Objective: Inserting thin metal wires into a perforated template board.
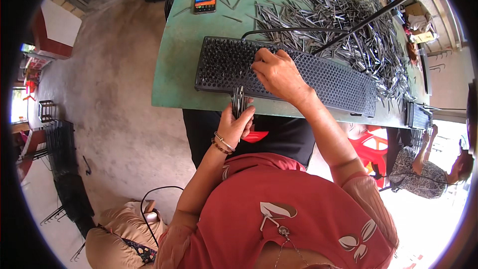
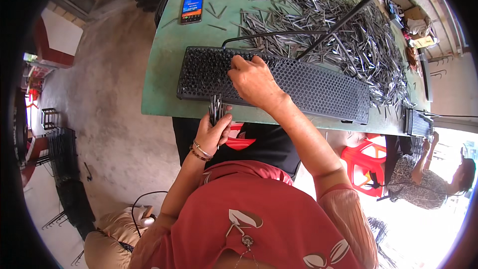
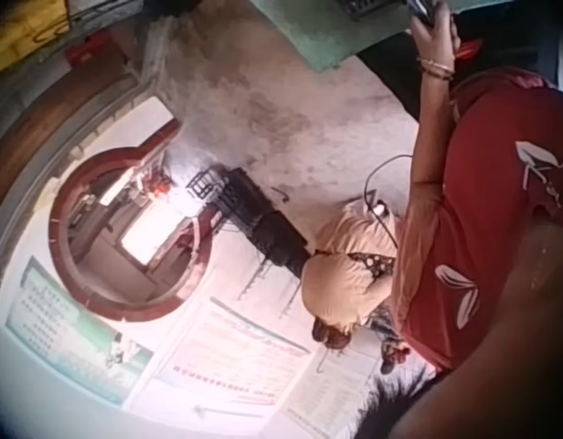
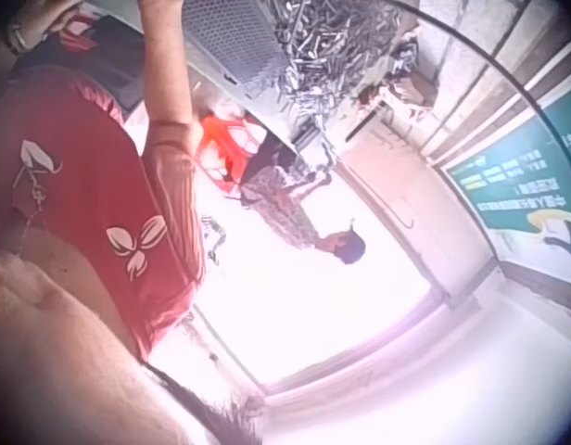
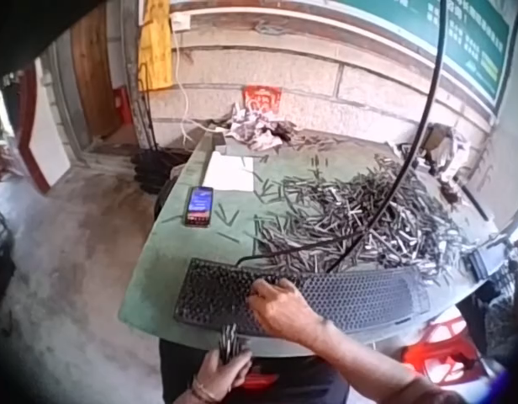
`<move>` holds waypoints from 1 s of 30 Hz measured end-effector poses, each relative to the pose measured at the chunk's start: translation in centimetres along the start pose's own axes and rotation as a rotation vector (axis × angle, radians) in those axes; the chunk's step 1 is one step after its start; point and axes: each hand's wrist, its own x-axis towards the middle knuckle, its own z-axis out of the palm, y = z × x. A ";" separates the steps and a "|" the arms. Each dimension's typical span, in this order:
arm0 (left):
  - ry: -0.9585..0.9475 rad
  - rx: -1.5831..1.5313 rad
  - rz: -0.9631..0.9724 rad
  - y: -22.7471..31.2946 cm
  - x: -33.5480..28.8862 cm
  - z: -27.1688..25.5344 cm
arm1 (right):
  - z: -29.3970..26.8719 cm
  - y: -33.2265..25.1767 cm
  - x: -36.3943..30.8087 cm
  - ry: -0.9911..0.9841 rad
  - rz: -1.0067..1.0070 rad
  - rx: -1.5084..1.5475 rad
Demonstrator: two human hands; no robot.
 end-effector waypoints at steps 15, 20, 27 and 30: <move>-0.212 -0.085 0.061 1.4 -0.7 0.0 | 1.4 -2.4 -2.2 -0.098 0.574 1.195; -0.077 -0.152 -0.001 0.7 -0.6 -0.8 | 1.0 -3.0 -2.0 0.053 0.716 1.079; -0.053 -0.174 -0.004 0.3 -0.1 -1.7 | 2.1 -2.7 0.0 0.343 0.539 0.788; -0.068 -0.175 0.004 0.4 -0.1 -1.8 | 2.5 -2.9 0.6 0.321 0.460 0.732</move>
